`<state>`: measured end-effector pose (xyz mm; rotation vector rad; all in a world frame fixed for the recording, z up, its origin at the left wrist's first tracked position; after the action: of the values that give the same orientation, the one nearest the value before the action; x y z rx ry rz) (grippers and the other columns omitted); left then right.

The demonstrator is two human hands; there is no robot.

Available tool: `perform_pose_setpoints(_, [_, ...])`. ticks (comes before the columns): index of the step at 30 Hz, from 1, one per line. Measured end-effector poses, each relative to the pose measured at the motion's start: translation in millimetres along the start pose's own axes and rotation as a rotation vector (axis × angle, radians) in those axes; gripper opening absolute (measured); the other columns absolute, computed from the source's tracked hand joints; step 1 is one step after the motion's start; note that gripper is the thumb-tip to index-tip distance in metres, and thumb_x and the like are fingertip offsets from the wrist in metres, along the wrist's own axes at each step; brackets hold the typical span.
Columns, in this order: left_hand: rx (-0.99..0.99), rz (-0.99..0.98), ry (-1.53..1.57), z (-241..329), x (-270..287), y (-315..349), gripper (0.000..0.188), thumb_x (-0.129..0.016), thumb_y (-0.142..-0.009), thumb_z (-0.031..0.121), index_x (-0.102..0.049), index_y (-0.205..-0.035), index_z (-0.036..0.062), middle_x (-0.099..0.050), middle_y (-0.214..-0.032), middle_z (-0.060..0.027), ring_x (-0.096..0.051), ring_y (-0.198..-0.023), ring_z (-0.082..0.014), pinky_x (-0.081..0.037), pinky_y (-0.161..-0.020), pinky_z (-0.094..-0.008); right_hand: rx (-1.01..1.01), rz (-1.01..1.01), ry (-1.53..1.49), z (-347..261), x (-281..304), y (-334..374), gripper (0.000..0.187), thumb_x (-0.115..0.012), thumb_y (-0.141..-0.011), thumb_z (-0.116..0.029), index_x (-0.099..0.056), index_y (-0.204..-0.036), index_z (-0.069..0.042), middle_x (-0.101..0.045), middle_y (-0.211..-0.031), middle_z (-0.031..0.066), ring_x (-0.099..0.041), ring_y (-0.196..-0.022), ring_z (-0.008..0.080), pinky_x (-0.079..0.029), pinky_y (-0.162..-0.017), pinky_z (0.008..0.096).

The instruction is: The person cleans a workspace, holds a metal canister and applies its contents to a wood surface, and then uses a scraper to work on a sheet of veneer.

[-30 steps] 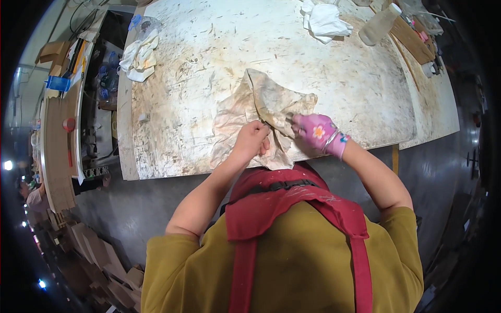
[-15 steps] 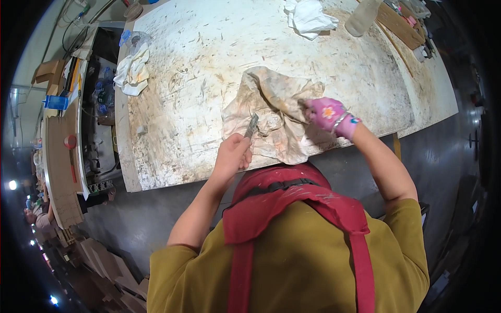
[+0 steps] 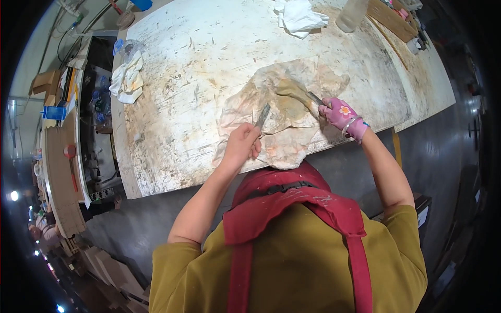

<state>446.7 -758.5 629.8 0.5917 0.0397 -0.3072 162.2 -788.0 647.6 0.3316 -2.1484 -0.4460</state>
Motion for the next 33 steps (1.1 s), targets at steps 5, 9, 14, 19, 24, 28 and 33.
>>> perform_pose_setpoints(5, [-0.120, -0.039, -0.146, 20.4, -18.9, -43.0, 0.021, -0.051, -0.088, 0.020, -0.051, -0.079, 0.0008, -0.054, -0.053, -0.0055, -0.047, -0.040, -0.0106, -0.037, -0.038, -0.0232, 0.041, -0.129, -0.508, -14.1, 10.8, 3.5, 0.021, -0.046, -0.086, -0.023, -0.048, -0.077, -0.004, -0.051, -0.058, 0.0019, -0.049, -0.045, 0.0081, -0.039, -0.042, 0.0233])
perform_pose_setpoints(9, [-0.119, 0.077, -0.274, 29.0, 0.9, -41.3, 0.025, -0.050, -0.089, 0.024, -0.053, -0.078, 0.0021, -0.054, -0.052, -0.0035, -0.050, -0.042, -0.0106, -0.040, -0.041, -0.0234, 0.122, -0.124, -0.514, -18.2, 15.6, -14.6, 0.022, -0.049, -0.084, -0.026, -0.049, -0.072, -0.008, -0.046, -0.052, 0.0006, -0.041, -0.041, 0.0103, -0.032, -0.039, 0.0253])
perform_pose_setpoints(14, [-0.152, 0.198, -0.351, 14.3, -5.7, -63.1, 0.018, -0.050, -0.084, 0.019, -0.057, -0.081, 0.0027, -0.056, -0.056, -0.0088, -0.056, -0.049, -0.0203, -0.046, -0.047, -0.0339, 0.184, 0.174, -0.366, 92.6, 2.7, -52.1, 0.028, -0.053, -0.085, -0.021, -0.058, -0.104, -0.002, -0.057, -0.102, 0.0165, -0.056, -0.086, 0.0253, -0.045, -0.074, 0.0339])
perform_pose_setpoints(19, [-0.219, 0.321, -0.263, 12.8, 4.6, -13.3, 0.023, -0.052, -0.085, 0.024, -0.052, -0.076, 0.0029, -0.055, -0.051, -0.0066, -0.052, -0.039, -0.0149, -0.041, -0.038, -0.0295, 0.258, -0.107, -0.665, 57.2, 13.5, -42.8, 0.013, -0.050, -0.088, -0.017, -0.053, -0.088, -0.004, -0.051, -0.064, -0.0019, -0.047, -0.055, 0.0051, -0.038, -0.048, 0.0210])
perform_pose_setpoints(24, [-0.289, 0.380, -0.182, 2.8, 7.1, 3.0, 0.026, -0.055, -0.083, 0.021, -0.052, -0.070, -0.0009, -0.057, -0.049, -0.0086, -0.055, -0.040, -0.0145, -0.042, -0.038, -0.0278, 0.323, -0.087, -0.631, 3.3, 30.1, -26.8, 0.014, -0.052, -0.087, -0.018, -0.051, -0.081, -0.004, -0.050, -0.062, -0.0016, -0.046, -0.052, 0.0048, -0.036, -0.045, 0.0213])
perform_pose_setpoints(28, [-0.293, 0.360, -0.153, -7.1, 12.2, -7.9, 0.024, -0.054, -0.083, 0.024, -0.054, -0.075, 0.0016, -0.056, -0.054, -0.0060, -0.055, -0.046, -0.0143, -0.042, -0.042, -0.0285, 0.354, -0.140, -0.654, 45.6, 29.7, -81.9, 0.016, -0.053, -0.087, -0.019, -0.050, -0.079, -0.006, -0.052, -0.059, 0.0011, -0.044, -0.039, 0.0082, -0.033, -0.034, 0.0222])
perform_pose_setpoints(33, [-0.289, 0.359, -0.127, -15.0, 11.7, -12.0, 0.022, -0.053, -0.083, 0.023, -0.054, -0.077, 0.0027, -0.057, -0.057, -0.0051, -0.054, -0.048, -0.0129, -0.044, -0.045, -0.0280, 0.278, -0.124, -0.692, 51.8, 37.6, -91.5, 0.015, -0.053, -0.087, -0.022, -0.050, -0.089, -0.007, -0.053, -0.059, 0.0029, -0.042, -0.036, 0.0093, -0.031, -0.030, 0.0231])
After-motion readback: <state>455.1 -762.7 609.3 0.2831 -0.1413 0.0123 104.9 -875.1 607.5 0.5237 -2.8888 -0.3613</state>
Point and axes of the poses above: each hand's wrist, its own y-axis away from the middle knuckle, its own x-axis out of the back of the hand, z = x × y, the point moved 1 cm from there along -y, towards the middle knuckle
